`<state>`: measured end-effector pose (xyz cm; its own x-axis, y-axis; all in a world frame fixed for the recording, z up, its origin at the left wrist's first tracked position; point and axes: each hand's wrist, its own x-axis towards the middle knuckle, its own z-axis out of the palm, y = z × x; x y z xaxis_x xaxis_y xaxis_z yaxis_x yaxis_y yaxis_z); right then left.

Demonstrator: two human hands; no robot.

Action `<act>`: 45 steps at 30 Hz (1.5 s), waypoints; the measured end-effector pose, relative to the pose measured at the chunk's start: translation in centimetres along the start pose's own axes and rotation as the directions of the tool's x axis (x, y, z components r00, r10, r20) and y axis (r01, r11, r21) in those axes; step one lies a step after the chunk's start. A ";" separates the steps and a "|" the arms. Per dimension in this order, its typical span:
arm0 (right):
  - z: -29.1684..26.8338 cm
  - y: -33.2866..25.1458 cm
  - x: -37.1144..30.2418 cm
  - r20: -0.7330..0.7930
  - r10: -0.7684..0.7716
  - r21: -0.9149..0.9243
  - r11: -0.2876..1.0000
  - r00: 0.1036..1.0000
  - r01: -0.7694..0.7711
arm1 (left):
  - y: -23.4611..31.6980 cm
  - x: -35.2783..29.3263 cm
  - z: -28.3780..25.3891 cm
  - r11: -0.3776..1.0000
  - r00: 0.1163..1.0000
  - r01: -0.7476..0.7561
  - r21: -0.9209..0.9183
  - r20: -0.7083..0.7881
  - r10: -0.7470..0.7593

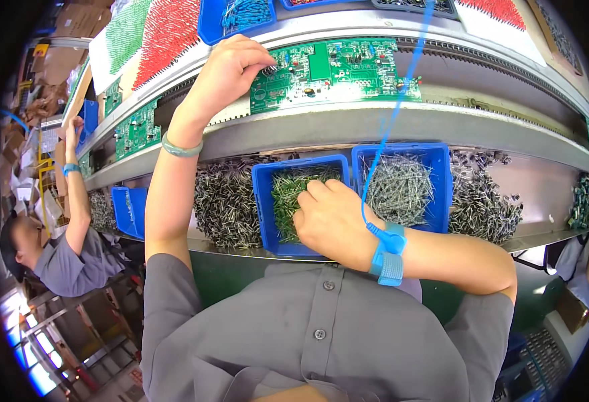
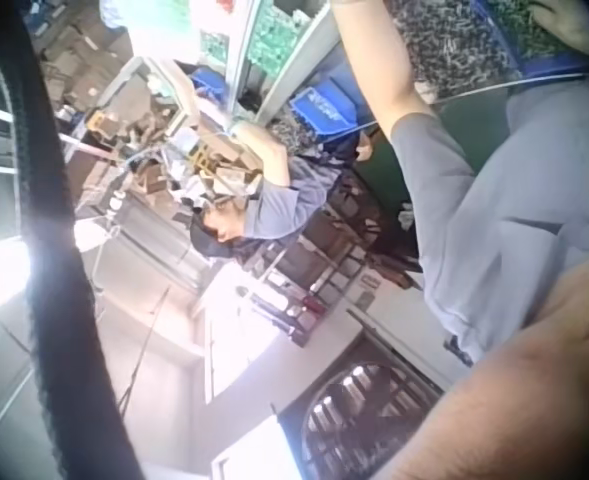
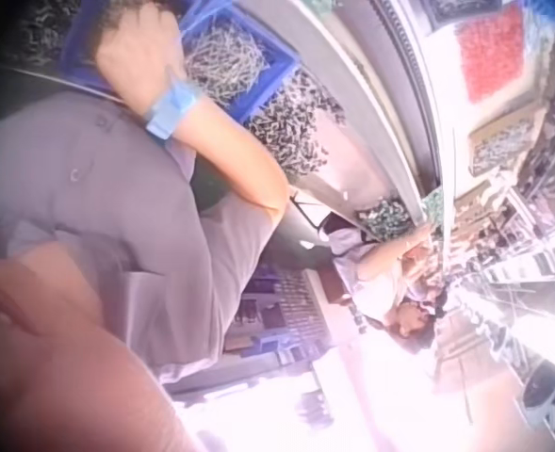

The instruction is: The person assembles circuit boards along a conveyor line by picking electronic components from bins and inserting them into the boards by hand, then sliding the boards down the track.

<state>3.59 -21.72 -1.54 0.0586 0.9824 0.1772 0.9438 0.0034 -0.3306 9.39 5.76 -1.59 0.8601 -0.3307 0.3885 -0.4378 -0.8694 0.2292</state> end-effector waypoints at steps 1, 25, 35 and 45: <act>0.1 0.0 0.0 -0.001 0.001 0.002 1.000 1.000 -0.001 | 0.1 0.0 0.0 0.999 1.000 -0.015 0.030 -0.006 0.015; 0.0 -0.2 0.0 -0.018 0.030 -0.084 0.996 0.999 -0.032 | 2.1 -0.5 0.7 0.994 0.992 0.112 0.012 -0.059 -0.111; -0.6 0.1 0.4 -0.114 0.075 -0.033 0.996 0.991 -0.079 | 2.5 -0.5 1.3 0.930 0.930 0.352 -0.110 -0.076 -0.361; -4.1 2.4 -0.1 -0.201 0.081 0.135 0.989 0.976 -0.055 | 4.2 -0.8 0.5 0.973 0.983 0.179 0.143 -0.078 -0.169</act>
<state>7.22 -22.56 1.48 0.1993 0.9219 0.3321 0.8867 -0.0254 -0.4616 7.02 2.22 -1.40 0.8986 -0.1495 0.4126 -0.2350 -0.9579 0.1648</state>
